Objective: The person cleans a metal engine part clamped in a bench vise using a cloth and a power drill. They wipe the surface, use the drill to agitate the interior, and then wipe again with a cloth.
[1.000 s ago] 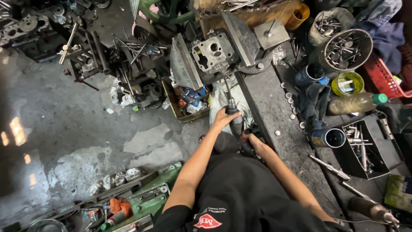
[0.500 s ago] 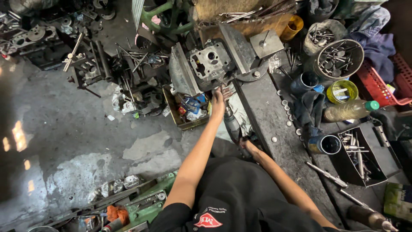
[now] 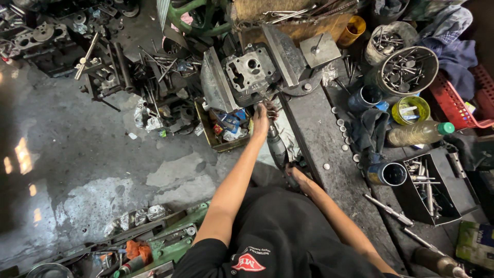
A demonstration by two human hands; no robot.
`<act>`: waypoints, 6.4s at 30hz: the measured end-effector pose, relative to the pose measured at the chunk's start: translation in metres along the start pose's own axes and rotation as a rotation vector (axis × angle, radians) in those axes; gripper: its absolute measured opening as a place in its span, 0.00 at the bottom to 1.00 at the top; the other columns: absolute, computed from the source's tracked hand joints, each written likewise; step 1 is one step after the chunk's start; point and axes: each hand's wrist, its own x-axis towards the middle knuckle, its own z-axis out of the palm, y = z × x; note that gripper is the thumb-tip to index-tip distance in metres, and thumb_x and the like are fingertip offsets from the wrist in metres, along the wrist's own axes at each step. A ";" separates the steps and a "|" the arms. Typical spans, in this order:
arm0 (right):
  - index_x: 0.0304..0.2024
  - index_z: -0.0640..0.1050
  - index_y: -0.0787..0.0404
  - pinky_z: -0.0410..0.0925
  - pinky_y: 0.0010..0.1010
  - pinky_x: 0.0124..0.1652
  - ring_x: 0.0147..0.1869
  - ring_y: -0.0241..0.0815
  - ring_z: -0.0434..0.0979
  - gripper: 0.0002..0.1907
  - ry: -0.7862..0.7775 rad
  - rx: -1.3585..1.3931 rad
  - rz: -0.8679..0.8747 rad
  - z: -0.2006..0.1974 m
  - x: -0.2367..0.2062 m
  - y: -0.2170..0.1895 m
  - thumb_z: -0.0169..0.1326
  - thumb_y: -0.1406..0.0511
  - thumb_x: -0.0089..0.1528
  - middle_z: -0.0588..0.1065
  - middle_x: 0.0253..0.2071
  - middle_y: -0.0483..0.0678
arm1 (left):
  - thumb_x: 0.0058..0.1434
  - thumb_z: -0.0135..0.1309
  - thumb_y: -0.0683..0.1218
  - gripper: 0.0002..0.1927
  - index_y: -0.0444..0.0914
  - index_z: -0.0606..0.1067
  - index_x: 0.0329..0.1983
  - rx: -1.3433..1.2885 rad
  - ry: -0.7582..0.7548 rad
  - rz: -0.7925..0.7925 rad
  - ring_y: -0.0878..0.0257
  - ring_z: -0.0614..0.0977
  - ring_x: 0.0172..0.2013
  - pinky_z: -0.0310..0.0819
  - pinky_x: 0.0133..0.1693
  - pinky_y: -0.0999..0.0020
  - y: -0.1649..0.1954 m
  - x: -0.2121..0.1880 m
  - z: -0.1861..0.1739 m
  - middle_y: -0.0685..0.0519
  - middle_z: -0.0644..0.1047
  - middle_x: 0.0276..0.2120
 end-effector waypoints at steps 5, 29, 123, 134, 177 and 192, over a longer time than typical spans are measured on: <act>0.28 0.74 0.56 0.69 0.36 0.26 0.24 0.43 0.72 0.15 0.047 0.001 0.100 -0.004 0.001 0.002 0.45 0.57 0.66 0.74 0.27 0.48 | 0.76 0.36 0.63 0.27 0.36 0.72 0.51 -0.004 -0.072 0.049 0.65 0.79 0.30 0.73 0.32 0.70 -0.003 -0.003 0.001 0.51 0.79 0.35; 0.27 0.67 0.57 0.67 0.38 0.21 0.19 0.45 0.68 0.20 0.017 -0.003 0.043 -0.011 0.012 0.001 0.47 0.52 0.67 0.68 0.22 0.50 | 0.73 0.36 0.66 0.30 0.37 0.71 0.56 0.111 0.009 0.032 0.65 0.80 0.33 0.71 0.34 0.72 -0.011 0.002 -0.003 0.52 0.78 0.39; 0.29 0.68 0.55 0.72 0.40 0.24 0.23 0.47 0.69 0.19 0.058 0.110 0.155 -0.028 0.030 -0.003 0.46 0.50 0.66 0.68 0.26 0.50 | 0.75 0.31 0.66 0.31 0.38 0.71 0.58 0.190 0.062 0.032 0.65 0.77 0.38 0.72 0.45 0.69 -0.024 0.020 -0.002 0.53 0.78 0.43; 0.33 0.69 0.58 0.71 0.40 0.23 0.21 0.47 0.69 0.15 0.082 0.087 0.136 -0.026 0.033 -0.004 0.47 0.54 0.66 0.71 0.32 0.49 | 0.74 0.30 0.69 0.35 0.38 0.72 0.57 0.198 0.045 0.061 0.64 0.77 0.40 0.72 0.46 0.68 -0.023 0.022 -0.004 0.53 0.78 0.43; 0.30 0.73 0.59 0.68 0.39 0.23 0.20 0.49 0.71 0.21 0.077 0.110 0.216 -0.024 0.034 -0.005 0.43 0.52 0.68 0.71 0.25 0.52 | 0.74 0.26 0.69 0.36 0.37 0.75 0.55 0.330 0.085 0.053 0.63 0.77 0.43 0.70 0.51 0.67 -0.026 0.018 -0.006 0.52 0.79 0.44; 0.37 0.71 0.64 0.69 0.38 0.23 0.20 0.50 0.72 0.27 0.055 0.136 0.231 -0.027 0.034 -0.004 0.48 0.45 0.66 0.68 0.24 0.53 | 0.73 0.28 0.69 0.37 0.37 0.75 0.54 0.278 0.103 0.041 0.63 0.77 0.42 0.70 0.50 0.66 -0.029 0.021 -0.005 0.52 0.79 0.43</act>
